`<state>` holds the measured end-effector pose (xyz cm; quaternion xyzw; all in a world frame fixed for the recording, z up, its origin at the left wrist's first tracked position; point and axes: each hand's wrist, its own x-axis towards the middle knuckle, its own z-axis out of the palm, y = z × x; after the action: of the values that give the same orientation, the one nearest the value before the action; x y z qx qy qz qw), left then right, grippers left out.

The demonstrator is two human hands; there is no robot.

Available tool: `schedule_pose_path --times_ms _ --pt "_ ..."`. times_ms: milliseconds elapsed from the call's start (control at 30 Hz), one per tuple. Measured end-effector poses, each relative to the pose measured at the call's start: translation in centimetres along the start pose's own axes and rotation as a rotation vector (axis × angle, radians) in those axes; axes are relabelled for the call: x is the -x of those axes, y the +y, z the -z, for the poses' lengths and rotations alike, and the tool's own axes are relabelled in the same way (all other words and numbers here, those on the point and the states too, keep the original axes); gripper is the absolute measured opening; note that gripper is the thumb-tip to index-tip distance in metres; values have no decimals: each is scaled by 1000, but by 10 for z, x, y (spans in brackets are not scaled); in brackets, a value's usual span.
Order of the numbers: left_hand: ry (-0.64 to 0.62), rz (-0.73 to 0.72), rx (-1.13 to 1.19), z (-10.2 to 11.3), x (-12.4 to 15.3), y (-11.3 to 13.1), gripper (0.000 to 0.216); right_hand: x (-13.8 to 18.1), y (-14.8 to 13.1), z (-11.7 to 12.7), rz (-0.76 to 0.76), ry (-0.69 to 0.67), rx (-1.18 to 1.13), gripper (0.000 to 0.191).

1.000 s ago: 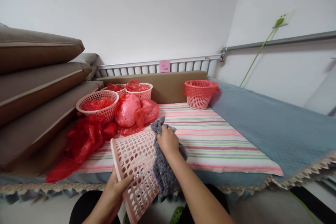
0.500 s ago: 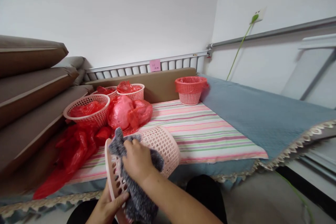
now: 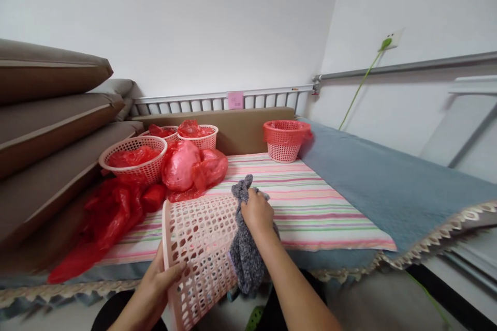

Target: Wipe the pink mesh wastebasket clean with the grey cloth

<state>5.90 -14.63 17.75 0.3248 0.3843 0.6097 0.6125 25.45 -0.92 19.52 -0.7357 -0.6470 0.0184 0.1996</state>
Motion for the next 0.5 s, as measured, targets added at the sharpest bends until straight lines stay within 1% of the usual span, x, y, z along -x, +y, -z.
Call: schedule_pose_path --times_ms 100,200,267,333,400,500 --pt "-2 -1 2 0 4 -3 90 14 -20 -2 96 -10 -78 21" --pt "-3 27 -55 8 9 -10 92 47 -57 -4 304 -37 -200 17" --pt "23 -2 -134 15 10 -14 94 73 -84 -5 468 -55 -294 16" --pt "80 -48 -215 23 11 -18 95 94 -104 -5 572 -59 -349 16" --pt "113 -55 -258 28 12 -21 95 106 -113 -4 612 -66 -364 16" --pt "84 -36 -249 29 13 -24 93 105 -108 -4 621 -64 -339 17"
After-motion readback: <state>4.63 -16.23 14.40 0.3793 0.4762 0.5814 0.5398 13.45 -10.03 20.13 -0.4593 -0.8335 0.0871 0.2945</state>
